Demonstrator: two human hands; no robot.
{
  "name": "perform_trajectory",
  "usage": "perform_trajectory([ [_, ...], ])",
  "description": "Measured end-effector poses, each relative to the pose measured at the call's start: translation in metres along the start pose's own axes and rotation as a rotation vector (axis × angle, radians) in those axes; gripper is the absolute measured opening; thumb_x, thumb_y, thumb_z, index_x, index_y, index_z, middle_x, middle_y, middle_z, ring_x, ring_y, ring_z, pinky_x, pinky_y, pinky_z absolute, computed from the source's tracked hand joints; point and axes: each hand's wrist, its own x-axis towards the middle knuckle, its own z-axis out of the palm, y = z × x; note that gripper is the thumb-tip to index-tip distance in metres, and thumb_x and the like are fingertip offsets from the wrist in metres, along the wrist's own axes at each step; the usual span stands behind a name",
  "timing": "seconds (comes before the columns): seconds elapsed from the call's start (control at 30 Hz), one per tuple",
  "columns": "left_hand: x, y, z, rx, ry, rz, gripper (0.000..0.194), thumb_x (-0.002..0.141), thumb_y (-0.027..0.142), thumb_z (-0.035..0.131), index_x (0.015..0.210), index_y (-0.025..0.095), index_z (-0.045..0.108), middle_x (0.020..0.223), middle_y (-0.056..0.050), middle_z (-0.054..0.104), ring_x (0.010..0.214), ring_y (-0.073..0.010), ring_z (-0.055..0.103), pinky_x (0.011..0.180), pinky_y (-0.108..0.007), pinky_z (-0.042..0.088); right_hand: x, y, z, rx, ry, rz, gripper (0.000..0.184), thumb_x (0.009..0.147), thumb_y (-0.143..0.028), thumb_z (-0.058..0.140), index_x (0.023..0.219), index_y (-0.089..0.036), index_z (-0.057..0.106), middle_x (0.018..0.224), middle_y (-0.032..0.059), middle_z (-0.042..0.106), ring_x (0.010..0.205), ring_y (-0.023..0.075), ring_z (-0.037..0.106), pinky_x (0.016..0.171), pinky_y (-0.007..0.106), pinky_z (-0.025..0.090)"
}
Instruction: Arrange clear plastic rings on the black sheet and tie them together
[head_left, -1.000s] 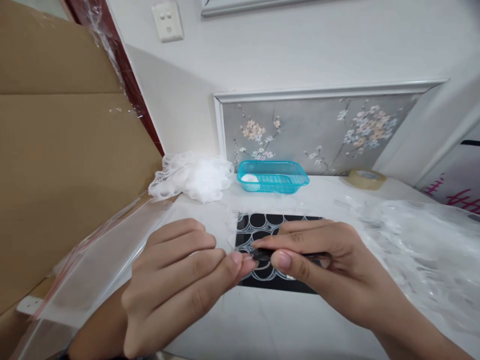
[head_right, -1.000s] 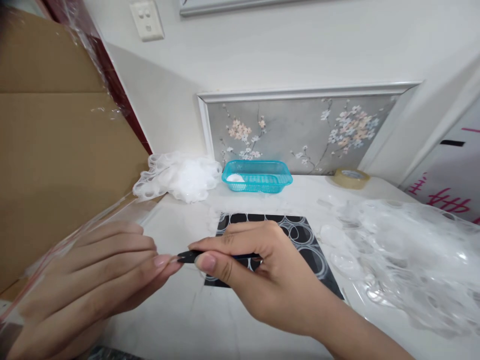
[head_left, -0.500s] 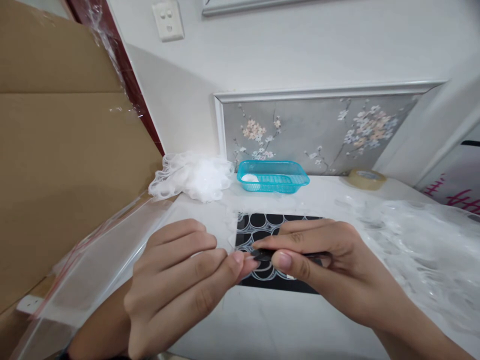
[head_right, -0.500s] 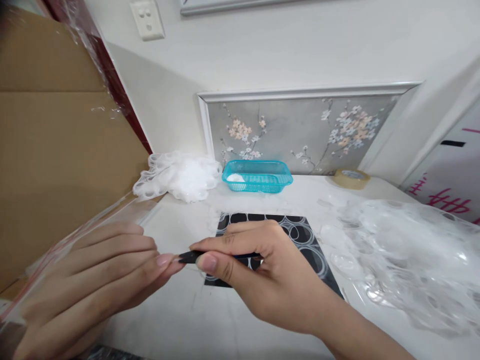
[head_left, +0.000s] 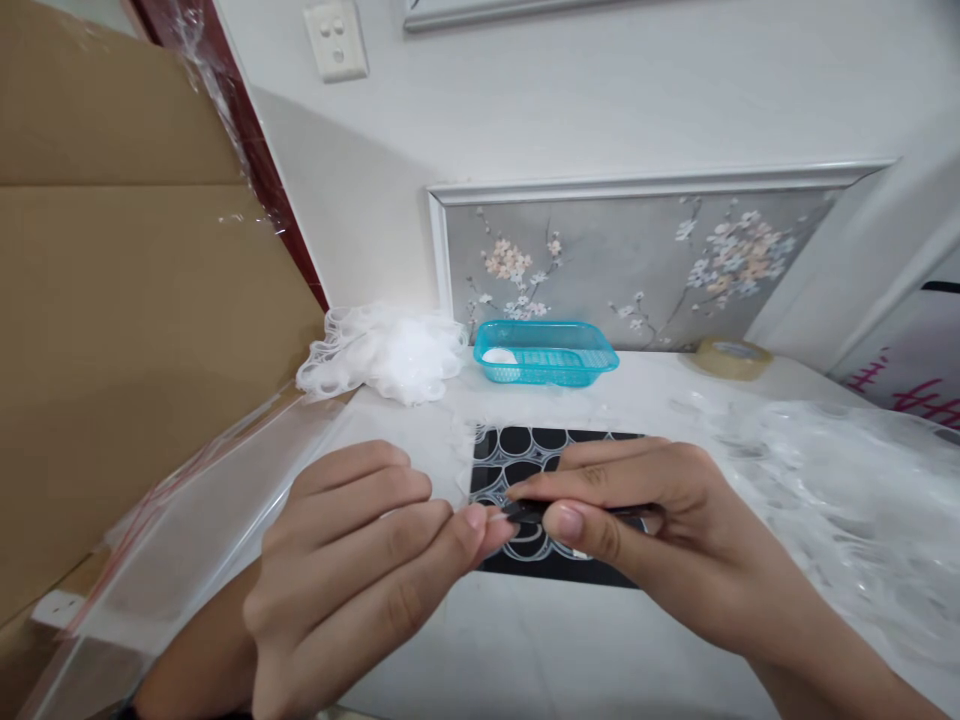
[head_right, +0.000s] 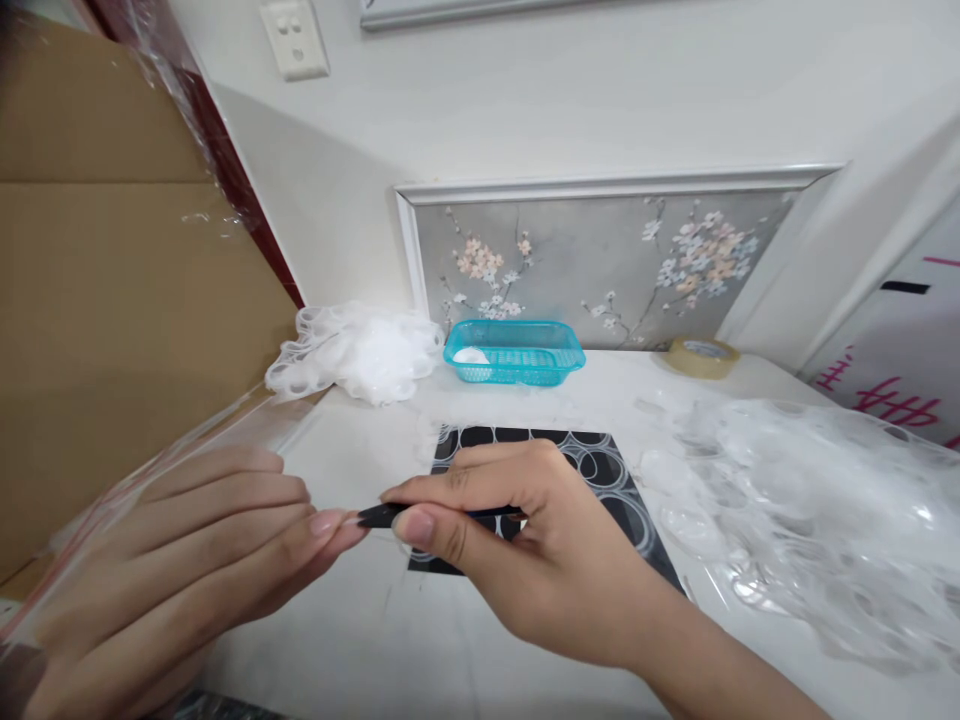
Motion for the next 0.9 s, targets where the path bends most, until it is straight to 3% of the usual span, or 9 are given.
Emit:
perform_trajectory([
  [0.37,0.002,0.000,-0.001,-0.053,-0.016,0.018,0.018,0.088,0.013,0.054,0.074,0.014,0.065,0.060,0.000,0.065,0.053,-0.0139,0.060,0.043,-0.033,0.049,-0.001,0.001,0.002,0.016,-0.013,-0.003,0.019,0.088,-0.024,0.058,0.098,-0.023,0.075,0.062,-0.0001,0.059,0.054,0.0076,0.048,0.047,0.020,0.037],
  [0.57,0.003,0.000,0.001,-0.019,0.045,0.005,0.020,0.088,0.014,0.054,0.071,0.016,0.064,0.056,0.002,0.064,0.049,-0.0125,0.057,0.041,-0.032,0.049,0.001,0.003,0.003,0.025,-0.013,0.010,0.020,0.088,-0.025,0.058,0.098,-0.023,0.075,0.060,0.0000,0.058,0.053,0.0078,0.047,0.047,0.020,0.037],
  [0.77,0.001,0.000,-0.001,-0.040,0.007,0.023,0.021,0.089,0.013,0.052,0.073,0.014,0.065,0.059,0.000,0.065,0.051,-0.0134,0.059,0.043,-0.033,0.050,-0.003,-0.002,0.002,0.007,-0.036,0.000,0.021,0.089,-0.027,0.056,0.096,-0.022,0.075,0.060,0.0001,0.058,0.052,0.0083,0.047,0.048,0.021,0.037],
  [0.9,0.004,-0.004,-0.001,-0.008,-0.034,0.063,0.015,0.087,0.013,0.056,0.075,0.015,0.064,0.058,0.002,0.065,0.052,-0.0116,0.058,0.046,-0.030,0.051,0.009,0.015,0.000,-0.053,0.024,0.045,0.027,0.089,-0.036,0.054,0.086,-0.018,0.075,0.063,0.0015,0.059,0.057,0.0106,0.050,0.052,0.023,0.039],
])
